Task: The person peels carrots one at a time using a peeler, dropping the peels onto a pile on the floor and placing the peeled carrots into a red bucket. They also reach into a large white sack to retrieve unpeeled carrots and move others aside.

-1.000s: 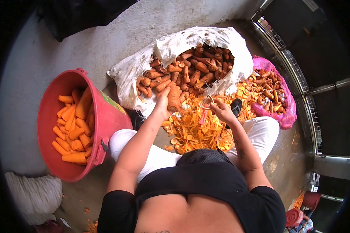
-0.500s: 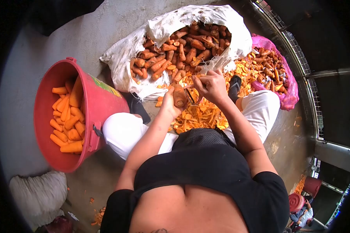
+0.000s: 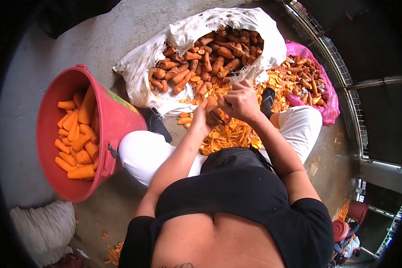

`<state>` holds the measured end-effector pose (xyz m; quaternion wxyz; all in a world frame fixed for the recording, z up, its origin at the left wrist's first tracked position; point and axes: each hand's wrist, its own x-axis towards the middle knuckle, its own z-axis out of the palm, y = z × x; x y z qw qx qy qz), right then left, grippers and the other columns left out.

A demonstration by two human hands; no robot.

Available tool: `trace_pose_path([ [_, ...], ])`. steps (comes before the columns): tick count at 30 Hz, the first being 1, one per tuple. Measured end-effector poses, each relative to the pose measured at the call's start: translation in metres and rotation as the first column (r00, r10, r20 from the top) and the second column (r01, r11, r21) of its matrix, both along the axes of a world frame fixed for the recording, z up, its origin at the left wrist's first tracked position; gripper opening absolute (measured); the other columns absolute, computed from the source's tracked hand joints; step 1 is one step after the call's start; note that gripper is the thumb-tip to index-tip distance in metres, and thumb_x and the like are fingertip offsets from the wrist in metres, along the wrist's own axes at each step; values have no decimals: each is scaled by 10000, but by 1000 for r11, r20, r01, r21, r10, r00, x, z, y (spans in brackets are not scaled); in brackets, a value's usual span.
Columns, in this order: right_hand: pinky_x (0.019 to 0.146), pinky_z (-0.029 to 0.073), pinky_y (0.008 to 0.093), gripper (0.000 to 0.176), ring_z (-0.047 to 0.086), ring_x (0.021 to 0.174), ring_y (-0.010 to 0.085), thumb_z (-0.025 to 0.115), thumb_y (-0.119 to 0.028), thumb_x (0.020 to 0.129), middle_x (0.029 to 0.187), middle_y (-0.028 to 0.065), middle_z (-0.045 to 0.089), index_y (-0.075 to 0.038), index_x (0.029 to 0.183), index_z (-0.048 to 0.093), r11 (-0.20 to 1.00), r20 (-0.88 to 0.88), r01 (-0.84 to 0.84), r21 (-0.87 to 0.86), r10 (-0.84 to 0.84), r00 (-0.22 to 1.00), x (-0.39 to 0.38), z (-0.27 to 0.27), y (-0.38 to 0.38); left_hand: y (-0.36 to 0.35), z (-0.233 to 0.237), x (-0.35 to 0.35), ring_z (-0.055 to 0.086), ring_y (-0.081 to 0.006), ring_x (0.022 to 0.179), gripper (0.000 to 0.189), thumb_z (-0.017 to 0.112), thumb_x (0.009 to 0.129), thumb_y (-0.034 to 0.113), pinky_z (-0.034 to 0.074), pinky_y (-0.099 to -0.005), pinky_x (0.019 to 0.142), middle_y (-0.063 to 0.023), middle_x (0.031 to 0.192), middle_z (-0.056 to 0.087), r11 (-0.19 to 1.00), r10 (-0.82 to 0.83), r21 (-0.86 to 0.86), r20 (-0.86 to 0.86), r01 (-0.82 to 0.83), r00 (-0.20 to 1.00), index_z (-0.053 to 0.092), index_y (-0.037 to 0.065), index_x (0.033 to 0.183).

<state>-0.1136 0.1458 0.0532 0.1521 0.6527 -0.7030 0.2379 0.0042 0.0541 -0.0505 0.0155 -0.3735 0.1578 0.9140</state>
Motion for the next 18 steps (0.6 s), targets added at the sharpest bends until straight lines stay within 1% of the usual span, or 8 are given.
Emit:
trace_pose_path([
  [1, 573, 365, 322, 350, 459, 520, 166, 668, -168, 742, 452, -17, 447, -123, 449, 482, 1000, -4, -9, -6, 9, 1000, 1, 0, -1, 2, 5, -2, 582, -143, 701, 333, 423, 939, 419, 468, -303, 603, 3, 802, 617, 1000, 27, 7, 35, -27, 999, 605, 141, 962],
  [4, 574, 365, 321, 371, 459, 523, 166, 666, -165, 743, 450, -18, 442, -123, 443, 451, 999, -22, -31, -11, 31, 999, 2, 1, -4, 3, 3, -2, 583, -144, 705, 318, 459, 923, 419, 468, -302, 608, -1, 808, 616, 999, 19, 38, -46, -17, 999, 603, 140, 964],
  [6, 575, 367, 319, 385, 459, 523, 166, 664, -162, 744, 449, -18, 437, -124, 439, 432, 1000, -42, -31, 2, 31, 999, 1, 4, -4, 2, 2, -4, 584, -147, 705, 309, 471, 919, 414, 470, -299, 612, -3, 814, 615, 999, 14, 49, -71, -10, 997, 600, 138, 972],
  [12, 579, 366, 316, 378, 456, 520, 174, 660, -154, 744, 450, -11, 429, -123, 443, 433, 998, -8, -48, -36, 48, 999, 1, 4, -2, 4, -3, -7, 590, -147, 711, 302, 485, 917, 407, 482, -298, 609, -3, 837, 619, 999, -23, 39, -115, 27, 993, 590, 132, 986],
  [13, 597, 377, 318, 366, 458, 523, 172, 653, -159, 745, 456, -18, 457, -122, 441, 452, 999, -4, -47, -14, 47, 999, 0, 3, -1, 5, -6, -8, 593, -147, 714, 301, 487, 918, 406, 487, -299, 611, -1, 840, 621, 999, -25, 40, -124, 30, 992, 589, 130, 983],
  [15, 634, 397, 321, 347, 463, 528, 169, 639, -168, 746, 469, -32, 513, -119, 437, 490, 999, 3, -44, 27, 44, 999, -1, 3, 1, 7, 5, -6, 598, -144, 724, 300, 493, 921, 406, 502, -301, 633, 1, 844, 623, 999, -34, 20, -130, 36, 991, 592, 127, 972],
  [18, 632, 397, 319, 347, 460, 531, 172, 631, -165, 750, 470, -29, 515, -116, 435, 494, 996, 40, -76, 39, 74, 996, -4, 1, 2, 10, 5, -4, 604, -139, 740, 293, 511, 921, 399, 519, -304, 664, 5, 849, 624, 999, -39, 22, -156, 43, 987, 595, 120, 959],
])
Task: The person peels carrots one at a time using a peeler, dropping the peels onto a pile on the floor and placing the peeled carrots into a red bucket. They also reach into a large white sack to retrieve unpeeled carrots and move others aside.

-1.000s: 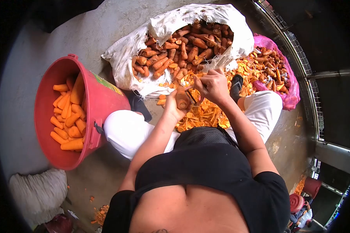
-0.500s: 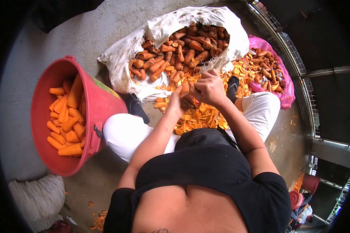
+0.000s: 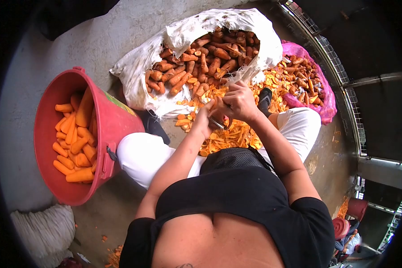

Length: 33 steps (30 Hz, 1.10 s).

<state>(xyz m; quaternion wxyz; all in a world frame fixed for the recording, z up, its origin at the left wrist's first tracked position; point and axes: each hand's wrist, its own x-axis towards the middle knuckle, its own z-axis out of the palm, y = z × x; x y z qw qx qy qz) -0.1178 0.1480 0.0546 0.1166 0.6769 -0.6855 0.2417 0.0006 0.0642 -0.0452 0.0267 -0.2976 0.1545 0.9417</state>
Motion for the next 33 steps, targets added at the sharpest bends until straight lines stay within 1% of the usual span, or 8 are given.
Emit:
trace_pose_path([
  [4, 614, 382, 323, 343, 449, 532, 179, 629, -164, 747, 468, -20, 513, -113, 434, 499, 1000, 77, 1, 20, -3, 997, -3, -6, 1, 2, 8, 1, 607, -132, 749, 282, 534, 918, 383, 528, -309, 678, 9, 855, 624, 997, 62, -42, -35, -64, 997, 595, 110, 953],
  [7, 596, 364, 330, 341, 435, 524, 188, 630, -167, 744, 465, -11, 507, -114, 434, 500, 1000, 118, -28, 10, 26, 993, -5, -10, 0, 6, 30, -1, 591, -91, 602, 280, 497, 933, 405, 477, -230, 509, 27, 721, 609, 991, 126, -50, 10, -126, 992, 595, 145, 899],
  [16, 634, 383, 345, 309, 443, 532, 210, 641, -174, 743, 456, 38, 470, -94, 463, 538, 999, 264, -21, 32, 12, 964, -10, -23, -5, 2, 38, 5, 568, -92, 579, 304, 525, 913, 431, 461, -236, 492, 21, 686, 577, 979, 37, -198, -34, -43, 999, 596, 137, 892],
  [18, 730, 445, 357, 277, 457, 537, 217, 647, -118, 734, 453, 53, 449, -66, 484, 538, 999, 309, -21, 37, 8, 951, -9, -20, -6, 1, 41, 6, 570, -91, 593, 306, 524, 913, 429, 465, -235, 507, 19, 693, 580, 978, 51, -199, -42, -58, 998, 598, 133, 897],
  [22, 683, 429, 347, 295, 440, 529, 219, 641, -109, 730, 454, 60, 447, -60, 468, 515, 999, 336, -51, 16, 42, 941, -11, -23, -9, -1, 29, 2, 587, -106, 644, 316, 517, 916, 413, 485, -251, 555, -2, 751, 605, 983, 74, -166, -63, -83, 995, 606, 110, 923],
  [25, 638, 408, 350, 284, 448, 537, 224, 641, -151, 726, 463, 63, 461, -66, 475, 539, 998, 349, -42, 46, 24, 937, -11, -27, -9, -5, 14, 3, 637, -167, 857, 347, 456, 946, 361, 536, -327, 751, -57, 964, 642, 990, 19, -133, -163, -41, 986, 572, 60, 1071],
  [27, 624, 398, 362, 276, 487, 561, 231, 646, -230, 724, 484, 71, 494, -72, 501, 606, 996, 352, -31, 87, -2, 936, -13, -33, -8, -4, 18, 5, 639, -171, 856, 358, 445, 949, 364, 540, -335, 748, -59, 969, 641, 988, 15, -150, -133, -35, 991, 565, 57, 1087],
  [33, 610, 413, 364, 278, 500, 555, 237, 656, -244, 708, 502, 82, 513, -72, 494, 608, 996, 344, -4, 91, -28, 939, -14, -40, -7, -6, 8, 6, 645, -189, 832, 359, 423, 952, 364, 546, -343, 711, -73, 958, 643, 988, -12, -151, -69, 2, 998, 560, 64, 1093],
])
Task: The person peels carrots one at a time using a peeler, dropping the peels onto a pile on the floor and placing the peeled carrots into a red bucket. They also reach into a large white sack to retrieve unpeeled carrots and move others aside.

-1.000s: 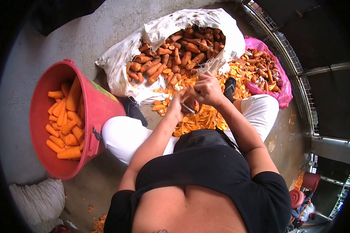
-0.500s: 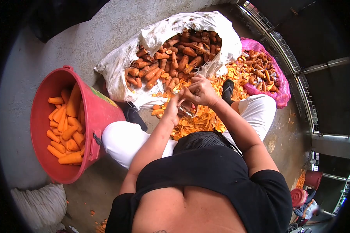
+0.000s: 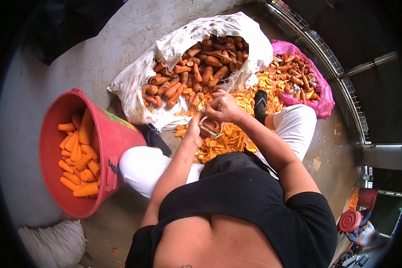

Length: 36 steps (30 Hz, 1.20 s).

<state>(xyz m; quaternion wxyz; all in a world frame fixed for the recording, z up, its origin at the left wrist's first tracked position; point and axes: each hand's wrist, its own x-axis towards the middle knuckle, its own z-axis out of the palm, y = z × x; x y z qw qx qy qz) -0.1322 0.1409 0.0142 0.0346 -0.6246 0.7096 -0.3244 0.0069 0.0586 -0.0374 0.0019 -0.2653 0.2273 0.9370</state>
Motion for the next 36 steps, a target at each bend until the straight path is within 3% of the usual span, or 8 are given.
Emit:
trace_pose_path([
  [6, 637, 438, 355, 293, 512, 498, 218, 636, -257, 712, 465, 47, 521, -89, 473, 610, 989, -147, 148, 18, -144, 979, -40, -3, 11, 13, 28, 11, 590, -174, 548, 366, 453, 932, 411, 449, -298, 416, -93, 714, 624, 990, -126, -44, 114, 132, 985, 570, 74, 1016],
  [13, 676, 464, 349, 311, 543, 546, 195, 610, -236, 745, 481, 41, 517, -98, 470, 571, 955, -262, 269, 122, -231, 937, -76, -26, 18, 12, 34, 8, 606, -169, 582, 390, 463, 938, 418, 488, -273, 461, -88, 759, 622, 985, -162, -56, 28, 163, 986, 553, 59, 1059],
  [17, 735, 454, 352, 404, 588, 614, 207, 539, -360, 824, 499, 73, 560, -105, 525, 631, 695, -418, 580, 424, -418, 806, -108, -27, 42, 2, 31, 11, 619, -165, 635, 385, 463, 952, 390, 513, -282, 514, -80, 802, 623, 985, -174, 1, -42, 174, 984, 536, 66, 1147],
  [18, 675, 468, 370, 421, 552, 496, 240, 556, -314, 792, 423, 80, 504, -77, 444, 562, 776, -386, 584, 238, -477, 790, -104, -26, 47, 2, 32, 8, 619, -163, 646, 394, 468, 950, 399, 516, -279, 531, -77, 813, 621, 991, -130, 15, -13, 131, 991, 536, 67, 1150],
  [23, 671, 449, 331, 334, 491, 534, 117, 584, -292, 835, 470, -13, 564, -156, 542, 667, 863, -314, 468, 189, -399, 862, -65, -8, 49, 0, 26, -8, 617, -163, 681, 420, 483, 939, 424, 521, -287, 581, -55, 860, 612, 1000, -22, -15, 92, 24, 995, 539, 71, 1159],
  [29, 557, 366, 329, 275, 437, 487, 177, 650, -143, 750, 440, 9, 480, -113, 482, 597, 959, -131, 208, -191, -235, 963, -4, 14, 25, -8, -30, -10, 620, -170, 710, 321, 430, 953, 364, 542, -349, 629, -49, 842, 623, 990, -64, 135, 87, 52, 994, 566, 84, 1030],
  [33, 535, 343, 322, 336, 422, 475, 172, 643, -121, 728, 425, -3, 461, -107, 419, 511, 981, -222, 96, -167, -133, 966, 8, 18, 15, 4, 10, -17, 473, -122, 452, 393, 329, 976, 364, 425, -230, 450, -21, 657, 589, 981, 29, 167, 374, -98, 927, 608, 94, 919],
  [36, 532, 345, 320, 361, 423, 475, 177, 645, -114, 714, 422, -2, 456, -109, 399, 468, 983, -248, 100, -155, -136, 959, 6, 15, 13, -7, -36, -6, 623, -167, 723, 273, 421, 940, 298, 547, -365, 663, -47, 839, 627, 983, -74, 174, 115, 53, 991, 579, 83, 998],
])
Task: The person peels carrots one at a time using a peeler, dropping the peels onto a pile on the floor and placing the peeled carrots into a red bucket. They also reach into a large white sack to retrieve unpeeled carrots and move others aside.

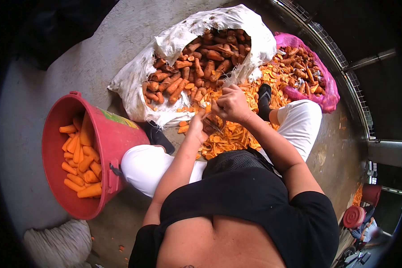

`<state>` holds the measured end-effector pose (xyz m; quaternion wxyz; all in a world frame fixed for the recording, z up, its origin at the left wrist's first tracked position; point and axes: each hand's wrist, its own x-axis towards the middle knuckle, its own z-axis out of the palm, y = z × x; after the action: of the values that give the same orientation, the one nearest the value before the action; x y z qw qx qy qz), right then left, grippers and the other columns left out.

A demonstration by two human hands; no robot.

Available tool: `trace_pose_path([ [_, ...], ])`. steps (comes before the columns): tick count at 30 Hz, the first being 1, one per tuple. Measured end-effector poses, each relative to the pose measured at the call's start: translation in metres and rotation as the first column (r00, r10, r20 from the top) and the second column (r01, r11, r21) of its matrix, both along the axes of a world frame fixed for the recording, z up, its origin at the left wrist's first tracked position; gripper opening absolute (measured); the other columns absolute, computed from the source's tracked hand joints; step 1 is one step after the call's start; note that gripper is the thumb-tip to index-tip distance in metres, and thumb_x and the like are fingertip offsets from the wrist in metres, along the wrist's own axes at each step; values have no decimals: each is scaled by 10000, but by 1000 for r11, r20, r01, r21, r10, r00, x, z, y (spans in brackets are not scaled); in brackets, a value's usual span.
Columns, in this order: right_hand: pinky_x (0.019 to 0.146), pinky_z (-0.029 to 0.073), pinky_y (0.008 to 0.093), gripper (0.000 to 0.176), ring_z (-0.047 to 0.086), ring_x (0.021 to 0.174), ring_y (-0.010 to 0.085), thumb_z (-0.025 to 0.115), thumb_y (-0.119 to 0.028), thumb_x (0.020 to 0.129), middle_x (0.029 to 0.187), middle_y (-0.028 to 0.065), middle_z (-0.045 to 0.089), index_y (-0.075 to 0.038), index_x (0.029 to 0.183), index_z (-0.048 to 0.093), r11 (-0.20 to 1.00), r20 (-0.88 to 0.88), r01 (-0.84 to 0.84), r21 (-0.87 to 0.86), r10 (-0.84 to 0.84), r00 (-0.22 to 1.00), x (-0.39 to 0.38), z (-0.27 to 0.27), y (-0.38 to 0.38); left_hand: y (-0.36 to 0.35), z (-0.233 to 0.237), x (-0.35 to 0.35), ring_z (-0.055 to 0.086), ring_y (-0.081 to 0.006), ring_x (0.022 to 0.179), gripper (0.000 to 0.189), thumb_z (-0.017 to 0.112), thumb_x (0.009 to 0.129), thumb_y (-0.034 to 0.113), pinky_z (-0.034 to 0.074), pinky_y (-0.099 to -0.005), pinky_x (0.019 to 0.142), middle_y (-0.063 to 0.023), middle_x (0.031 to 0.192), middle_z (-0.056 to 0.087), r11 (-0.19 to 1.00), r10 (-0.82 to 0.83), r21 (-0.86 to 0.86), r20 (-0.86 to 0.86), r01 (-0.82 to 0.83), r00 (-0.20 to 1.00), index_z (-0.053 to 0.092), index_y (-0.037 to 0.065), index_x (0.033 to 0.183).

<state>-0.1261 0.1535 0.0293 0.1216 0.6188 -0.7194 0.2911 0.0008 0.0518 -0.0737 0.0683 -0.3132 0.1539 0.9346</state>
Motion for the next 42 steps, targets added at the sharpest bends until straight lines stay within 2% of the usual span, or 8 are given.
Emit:
trace_pose_path([
  [16, 578, 396, 331, 347, 447, 489, 184, 604, -153, 747, 442, 26, 491, -113, 421, 489, 999, 162, -49, 10, 47, 986, -9, -22, -5, 6, 35, 4, 637, -182, 666, 299, 464, 944, 328, 522, -309, 509, -67, 835, 643, 984, 26, -174, -38, -32, 999, 567, 60, 1026],
  [19, 608, 426, 317, 327, 493, 524, 146, 609, -248, 756, 477, 10, 551, -121, 455, 600, 990, 158, 125, 63, -133, 978, -49, -37, -2, 12, 54, 12, 610, -180, 624, 351, 456, 957, 366, 485, -300, 448, -86, 800, 616, 970, -57, -238, -59, 41, 997, 535, 42, 1068],
  [21, 691, 467, 318, 325, 533, 528, 113, 581, -305, 794, 471, -2, 563, -162, 517, 673, 905, -44, 183, 384, -180, 983, -74, -30, 8, 12, 61, 17, 617, -174, 643, 356, 452, 960, 366, 496, -295, 462, -94, 816, 618, 974, -114, -210, -146, 82, 983, 524, 47, 1102],
  [23, 696, 470, 361, 333, 544, 513, 188, 571, -277, 777, 417, 52, 496, -109, 496, 634, 952, -23, 228, 206, -228, 973, -94, -56, 20, 8, 64, 18, 622, -173, 653, 379, 445, 962, 376, 505, -288, 483, -98, 829, 622, 977, -133, -188, -182, 98, 974, 519, 49, 1139],
  [29, 527, 503, 317, 410, 577, 425, 176, 530, -346, 836, 452, 24, 572, -94, 546, 673, 763, 136, 532, 366, -610, 781, -85, -36, 30, 1, 68, 8, 628, -172, 682, 453, 439, 954, 425, 526, -294, 548, -87, 851, 631, 992, -68, -121, -173, 48, 983, 517, 64, 1217],
  [31, 498, 479, 319, 330, 535, 418, 112, 535, -311, 856, 492, 6, 599, -152, 635, 722, 789, 380, 404, 464, -589, 713, -64, -20, 29, -2, 56, 3, 623, -170, 681, 460, 450, 947, 437, 527, -298, 565, -81, 843, 627, 996, -55, -84, -154, 43, 987, 525, 64, 1207],
  [35, 582, 415, 301, 270, 440, 501, 112, 621, -251, 801, 432, -37, 498, -156, 558, 690, 965, 218, 251, 73, -261, 940, -15, -4, 19, 6, 60, -6, 606, -162, 646, 352, 463, 942, 384, 524, -296, 571, -39, 814, 615, 994, 103, -47, 51, -101, 993, 583, 82, 1076],
  [42, 560, 364, 330, 320, 466, 490, 182, 659, -210, 713, 441, 4, 498, -121, 429, 541, 996, -10, 67, 56, -67, 998, 3, 3, 1, 5, 32, -5, 634, -149, 698, 209, 539, 904, 274, 552, -326, 640, -12, 780, 629, 990, 120, 51, 130, -128, 984, 597, 86, 974],
])
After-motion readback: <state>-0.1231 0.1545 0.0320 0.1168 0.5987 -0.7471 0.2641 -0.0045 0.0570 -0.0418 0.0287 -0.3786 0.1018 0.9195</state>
